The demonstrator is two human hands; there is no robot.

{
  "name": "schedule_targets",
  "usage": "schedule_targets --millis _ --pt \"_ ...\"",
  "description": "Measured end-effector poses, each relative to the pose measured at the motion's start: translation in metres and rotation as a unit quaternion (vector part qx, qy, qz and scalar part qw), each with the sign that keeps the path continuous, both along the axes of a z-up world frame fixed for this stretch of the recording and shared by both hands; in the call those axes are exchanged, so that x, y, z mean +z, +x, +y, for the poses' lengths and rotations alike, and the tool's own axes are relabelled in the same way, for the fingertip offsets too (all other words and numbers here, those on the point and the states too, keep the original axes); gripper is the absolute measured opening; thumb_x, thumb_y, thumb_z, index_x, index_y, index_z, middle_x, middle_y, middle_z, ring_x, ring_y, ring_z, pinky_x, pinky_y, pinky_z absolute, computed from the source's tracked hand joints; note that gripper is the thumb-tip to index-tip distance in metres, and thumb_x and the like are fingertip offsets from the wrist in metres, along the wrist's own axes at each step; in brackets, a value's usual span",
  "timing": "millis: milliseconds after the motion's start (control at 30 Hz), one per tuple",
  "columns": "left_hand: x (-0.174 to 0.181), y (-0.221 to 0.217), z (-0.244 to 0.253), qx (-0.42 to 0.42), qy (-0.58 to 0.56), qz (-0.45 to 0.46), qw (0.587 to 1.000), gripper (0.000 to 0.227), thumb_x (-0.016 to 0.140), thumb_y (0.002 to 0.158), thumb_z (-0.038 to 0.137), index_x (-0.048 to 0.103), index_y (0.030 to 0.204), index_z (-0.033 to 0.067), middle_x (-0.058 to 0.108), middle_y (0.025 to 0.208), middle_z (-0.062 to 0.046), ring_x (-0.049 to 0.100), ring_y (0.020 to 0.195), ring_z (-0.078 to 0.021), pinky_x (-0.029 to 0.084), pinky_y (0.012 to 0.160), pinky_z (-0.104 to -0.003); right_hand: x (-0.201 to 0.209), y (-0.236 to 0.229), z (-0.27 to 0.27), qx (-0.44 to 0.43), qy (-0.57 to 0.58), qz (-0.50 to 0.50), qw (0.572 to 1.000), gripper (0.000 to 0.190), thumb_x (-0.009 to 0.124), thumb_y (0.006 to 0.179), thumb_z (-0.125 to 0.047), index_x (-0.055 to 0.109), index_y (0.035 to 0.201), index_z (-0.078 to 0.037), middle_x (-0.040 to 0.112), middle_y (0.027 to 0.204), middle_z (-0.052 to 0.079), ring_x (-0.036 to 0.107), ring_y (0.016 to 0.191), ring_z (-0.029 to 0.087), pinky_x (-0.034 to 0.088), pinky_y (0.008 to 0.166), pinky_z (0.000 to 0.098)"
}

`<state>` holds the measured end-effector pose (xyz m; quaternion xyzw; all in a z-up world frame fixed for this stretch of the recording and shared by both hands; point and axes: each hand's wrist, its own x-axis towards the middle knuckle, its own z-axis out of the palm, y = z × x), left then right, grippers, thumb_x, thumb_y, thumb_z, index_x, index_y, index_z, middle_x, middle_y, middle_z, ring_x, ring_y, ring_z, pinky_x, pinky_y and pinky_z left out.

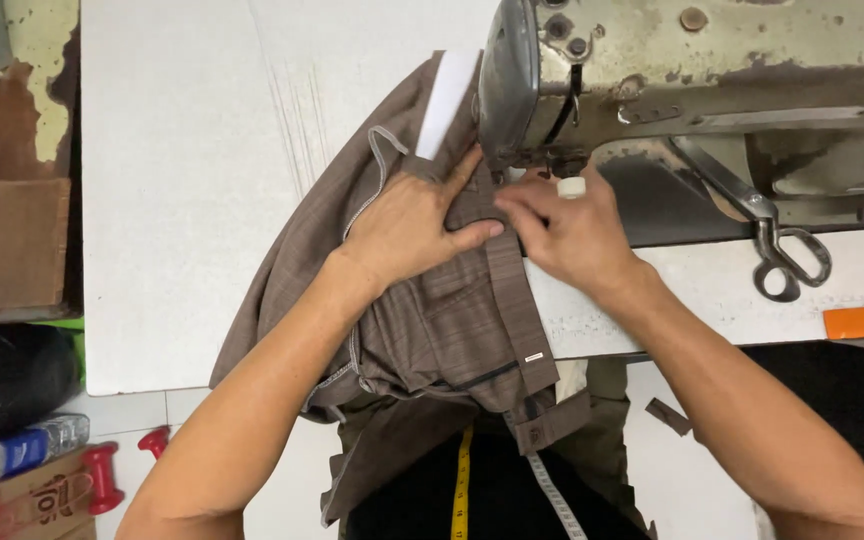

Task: The person is sewing a pair of trousers, specifically aligning the waistband and fabric edges, feeding them through the sewing machine, and trimming excess thread with scissors.

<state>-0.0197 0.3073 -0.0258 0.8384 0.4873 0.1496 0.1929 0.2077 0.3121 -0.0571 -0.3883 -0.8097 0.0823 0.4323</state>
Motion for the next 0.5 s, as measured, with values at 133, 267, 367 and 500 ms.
schedule_targets --millis 133,267,367,500 --pt "0.016 0.006 0.006 0.013 -0.056 0.012 0.998 0.078 0.062 0.086 0.07 0.077 0.079 -0.0064 0.072 0.075 -0.029 0.071 0.081 -0.0493 0.054 0.076 -0.054 0.016 0.002 0.009 0.008 -0.088 0.0 0.996 0.008 0.078 0.093 -0.007 0.076 0.085 -0.003 0.064 0.071 0.014 0.068 0.072 0.036 0.054 0.069 0.0424" --pt "0.016 0.011 0.017 0.018 -0.061 0.002 0.998 0.078 0.065 0.086 0.07 0.074 0.072 -0.0059 0.07 0.07 -0.03 0.071 0.077 -0.0492 0.055 0.072 -0.054 0.015 0.005 0.025 -0.062 -0.223 0.064 0.971 0.022 0.077 0.094 -0.006 0.069 0.078 0.007 0.06 0.061 0.022 0.067 0.063 0.04 0.051 0.062 0.0437" --pt "0.016 0.013 0.019 0.016 -0.071 0.005 0.997 0.078 0.065 0.086 0.069 0.074 0.073 -0.0071 0.069 0.071 -0.031 0.07 0.079 -0.0518 0.054 0.071 -0.058 0.014 0.003 0.024 -0.071 -0.233 0.072 0.967 0.02 0.075 0.092 -0.004 0.068 0.077 0.006 0.058 0.058 0.018 0.067 0.062 0.035 0.051 0.059 0.0415" --pt "0.015 0.013 0.019 0.008 -0.069 0.015 0.997 0.076 0.065 0.087 0.068 0.074 0.072 -0.0062 0.069 0.071 -0.03 0.07 0.081 -0.0497 0.055 0.074 -0.055 0.006 0.01 0.024 -0.025 -0.184 0.069 0.98 0.013 0.072 0.091 0.002 0.07 0.083 0.011 0.055 0.059 0.021 0.059 0.061 0.034 0.048 0.058 0.0463"
